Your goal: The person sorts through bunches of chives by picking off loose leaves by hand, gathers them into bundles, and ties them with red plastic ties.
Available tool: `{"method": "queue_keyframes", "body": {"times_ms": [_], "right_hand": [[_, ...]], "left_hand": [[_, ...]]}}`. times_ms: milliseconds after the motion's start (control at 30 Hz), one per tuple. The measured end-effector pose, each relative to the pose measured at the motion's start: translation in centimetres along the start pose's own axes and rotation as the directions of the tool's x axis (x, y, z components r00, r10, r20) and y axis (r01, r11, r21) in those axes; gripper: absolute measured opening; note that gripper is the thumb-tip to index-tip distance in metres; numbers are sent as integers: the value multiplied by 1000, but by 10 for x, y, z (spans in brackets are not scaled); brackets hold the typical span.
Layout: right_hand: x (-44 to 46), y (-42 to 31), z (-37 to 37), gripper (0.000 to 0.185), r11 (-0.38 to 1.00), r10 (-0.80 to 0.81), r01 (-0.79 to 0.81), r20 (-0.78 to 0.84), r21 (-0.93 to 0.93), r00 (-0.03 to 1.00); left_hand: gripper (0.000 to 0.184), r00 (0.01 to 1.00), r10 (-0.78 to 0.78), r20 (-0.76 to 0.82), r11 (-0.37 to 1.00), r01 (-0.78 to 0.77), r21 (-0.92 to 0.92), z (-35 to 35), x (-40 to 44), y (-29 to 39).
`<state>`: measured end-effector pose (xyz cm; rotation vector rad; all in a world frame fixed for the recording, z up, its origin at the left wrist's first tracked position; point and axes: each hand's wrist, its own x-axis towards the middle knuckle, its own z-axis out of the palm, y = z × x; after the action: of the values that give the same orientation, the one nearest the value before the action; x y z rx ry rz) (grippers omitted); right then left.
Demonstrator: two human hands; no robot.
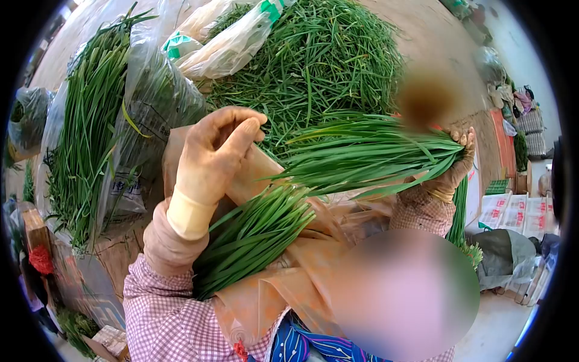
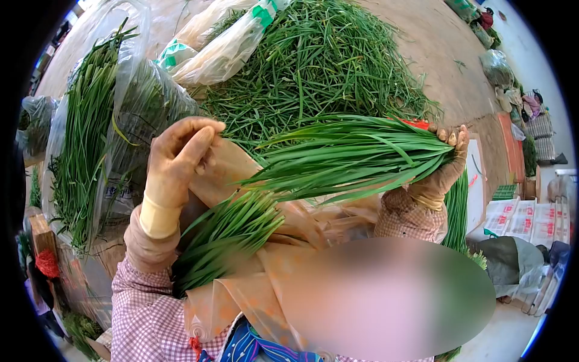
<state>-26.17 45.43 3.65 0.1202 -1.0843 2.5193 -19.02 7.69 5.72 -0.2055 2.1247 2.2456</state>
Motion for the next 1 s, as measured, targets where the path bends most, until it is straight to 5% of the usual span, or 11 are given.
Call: {"method": "queue_keyframes", "body": {"times_ms": [167,233,333,433,500,567,700,800,900,967,1000], "right_hand": [[1,-9,-3,21,1000,-6,4,53,27,999],[2,-13,5,23,997,19,-32,178,69,984],[0,-18,13,25,974,20,-70,230,215,973],[-1,-25,15,25,980,13,-55,215,191,977],[3,-26,11,24,982,-10,-32,222,184,975],[3,-29,8,21,980,-28,-5,166,200,986],[1,-32,7,12,957,-44,15,94,291,995],[1,-38,-3,15,989,-146,146,24,21,989],[7,-42,-22,19,986,-153,156,51,-64,987],[11,-41,-31,21,985,-140,128,-107,-114,984],[27,-50,-65,23,999,-43,45,151,-15,988]], "left_hand": [[19,977,135,166,917,-187,352,8,30,-26],[22,973,-98,208,837,-32,547,24,30,0],[25,967,-61,249,815,-95,571,34,37,-6],[22,947,19,321,837,-191,514,37,41,-16],[18,971,-62,232,940,-21,340,37,41,-22],[17,990,87,111,993,-95,66,38,41,-24],[17,998,-12,57,999,14,-41,29,30,-4],[17,966,-165,199,985,172,-16,25,20,2],[17,991,-61,119,994,71,-87,22,23,-11],[18,996,-75,56,986,82,-142,18,32,-11],[19,999,-47,25,990,50,-132,18,35,-9]]}}
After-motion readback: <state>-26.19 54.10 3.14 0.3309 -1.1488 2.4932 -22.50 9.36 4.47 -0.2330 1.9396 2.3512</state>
